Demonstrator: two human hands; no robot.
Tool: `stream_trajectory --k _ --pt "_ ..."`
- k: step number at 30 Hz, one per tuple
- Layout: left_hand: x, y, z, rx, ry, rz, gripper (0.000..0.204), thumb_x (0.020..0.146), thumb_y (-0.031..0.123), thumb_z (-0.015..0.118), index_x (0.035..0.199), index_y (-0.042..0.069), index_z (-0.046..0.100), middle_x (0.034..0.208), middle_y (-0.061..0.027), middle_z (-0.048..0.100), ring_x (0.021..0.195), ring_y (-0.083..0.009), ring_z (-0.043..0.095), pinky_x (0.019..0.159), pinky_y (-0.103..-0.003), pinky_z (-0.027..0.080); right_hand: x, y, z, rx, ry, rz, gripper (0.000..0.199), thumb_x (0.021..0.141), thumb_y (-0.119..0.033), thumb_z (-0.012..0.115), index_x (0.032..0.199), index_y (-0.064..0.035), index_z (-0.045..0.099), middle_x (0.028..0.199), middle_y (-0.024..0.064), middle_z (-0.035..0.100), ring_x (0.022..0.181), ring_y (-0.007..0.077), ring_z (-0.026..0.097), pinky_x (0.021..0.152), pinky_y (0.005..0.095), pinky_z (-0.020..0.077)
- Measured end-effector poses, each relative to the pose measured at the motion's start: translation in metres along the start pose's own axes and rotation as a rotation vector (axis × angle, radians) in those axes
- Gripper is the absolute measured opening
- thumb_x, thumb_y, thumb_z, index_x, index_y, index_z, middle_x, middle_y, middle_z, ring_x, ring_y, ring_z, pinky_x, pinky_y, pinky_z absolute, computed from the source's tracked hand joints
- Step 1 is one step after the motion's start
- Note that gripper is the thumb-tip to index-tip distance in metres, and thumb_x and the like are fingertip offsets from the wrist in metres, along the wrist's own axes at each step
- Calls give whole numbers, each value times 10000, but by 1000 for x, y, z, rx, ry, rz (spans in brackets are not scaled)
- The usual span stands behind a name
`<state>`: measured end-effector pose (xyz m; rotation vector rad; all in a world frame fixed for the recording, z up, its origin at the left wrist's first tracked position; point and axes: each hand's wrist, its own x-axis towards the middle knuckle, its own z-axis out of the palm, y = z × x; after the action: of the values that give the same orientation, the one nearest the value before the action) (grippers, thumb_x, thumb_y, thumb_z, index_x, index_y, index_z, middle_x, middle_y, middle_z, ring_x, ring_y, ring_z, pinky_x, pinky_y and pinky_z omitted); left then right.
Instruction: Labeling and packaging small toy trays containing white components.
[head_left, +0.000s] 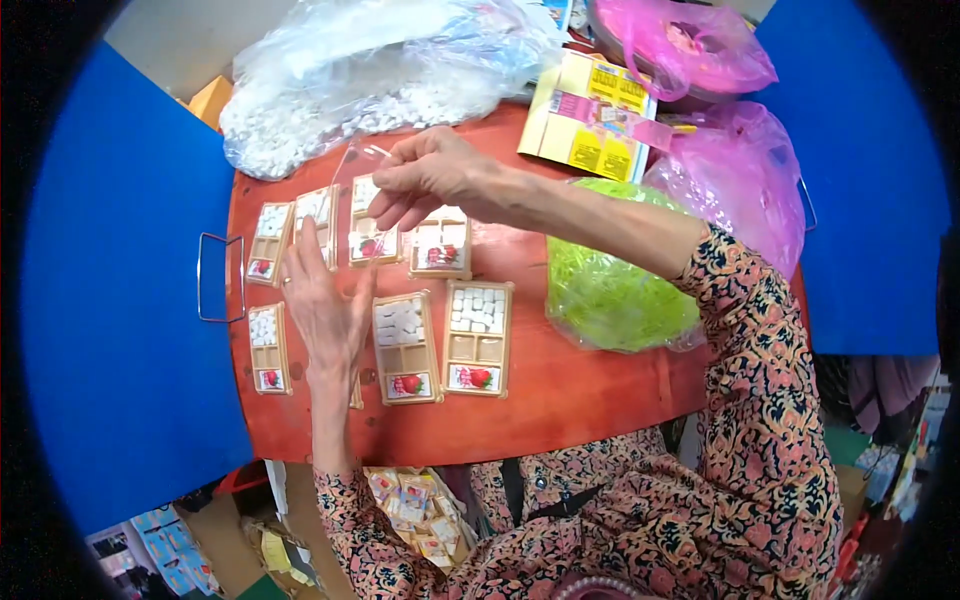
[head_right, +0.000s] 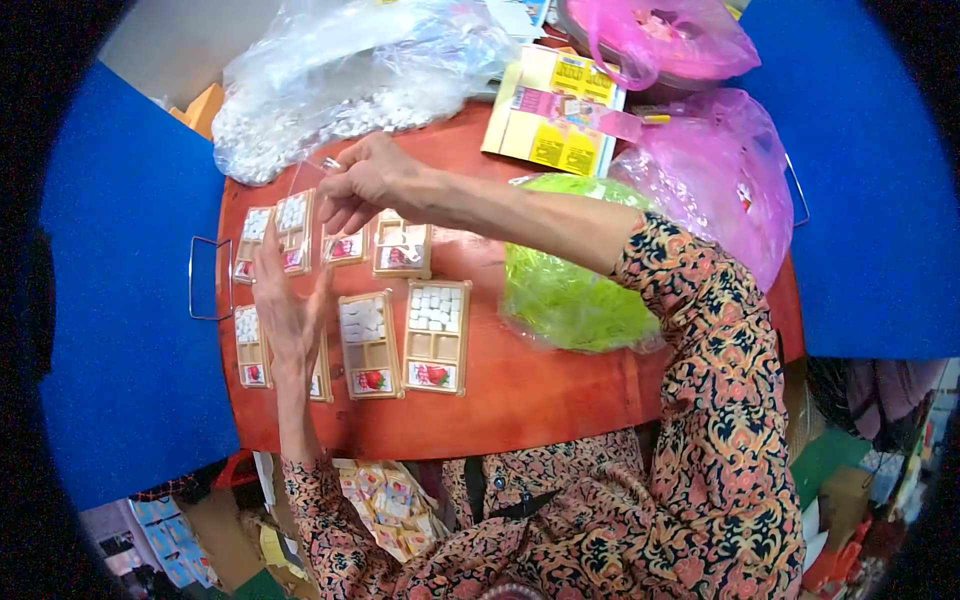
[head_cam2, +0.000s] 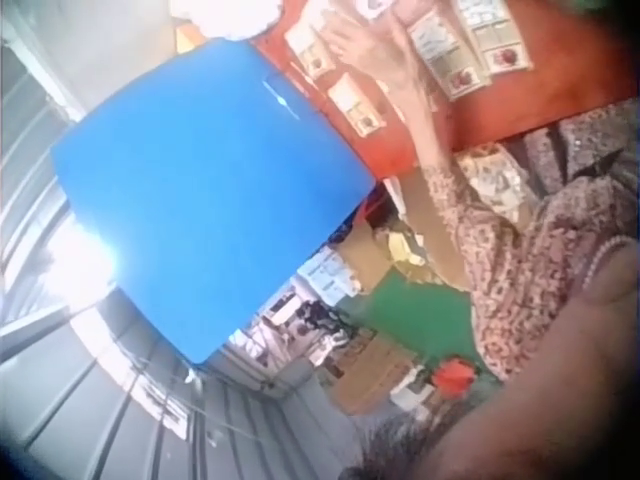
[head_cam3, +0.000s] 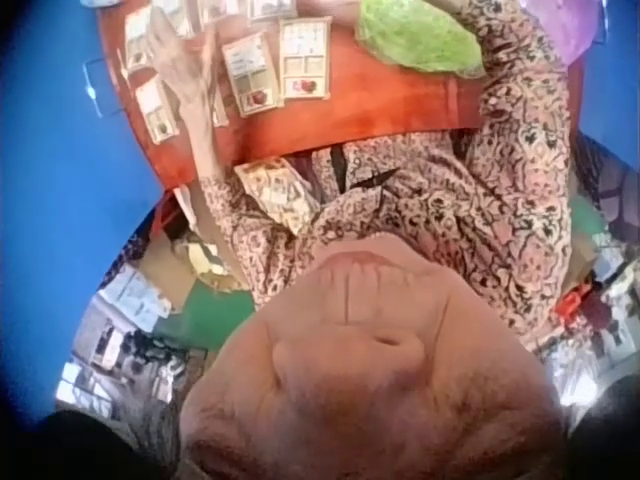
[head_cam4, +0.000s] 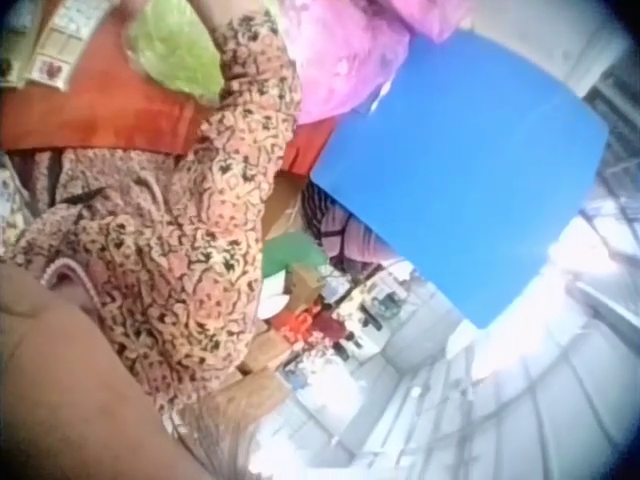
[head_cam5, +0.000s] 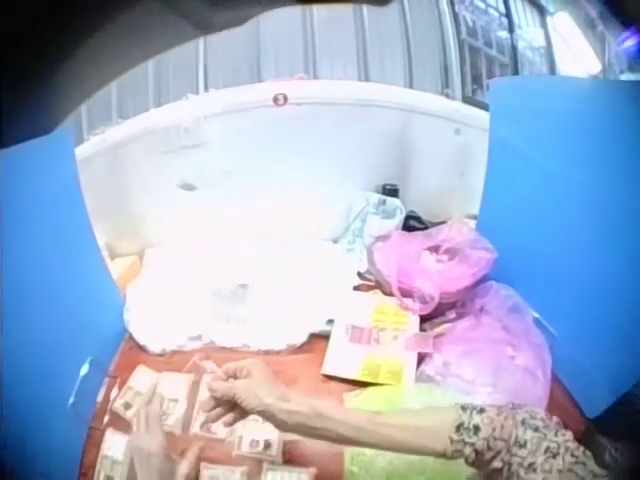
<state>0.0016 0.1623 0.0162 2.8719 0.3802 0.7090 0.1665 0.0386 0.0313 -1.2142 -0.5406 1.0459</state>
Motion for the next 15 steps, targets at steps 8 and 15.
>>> stream_trajectory --k 8,15 --pt "27 51 31 -229 -113 72 814 644 272 764 1274 -46 358 1006 -228 495 943 -370 509 795 -414 430 -46 -10 -66 -110 176 -39 382 917 -308 474 962 59 570 882 200 648 745 232 661 600 305 555" --pt "57 102 92 266 -114 204 819 611 346 784 1191 -75 388 943 -236 516 886 -335 531 679 -407 442 -85 37 -179 -980 549 -384 242 841 -195 525 944 8 609 810 134 638 732 173 624 629 285 506"
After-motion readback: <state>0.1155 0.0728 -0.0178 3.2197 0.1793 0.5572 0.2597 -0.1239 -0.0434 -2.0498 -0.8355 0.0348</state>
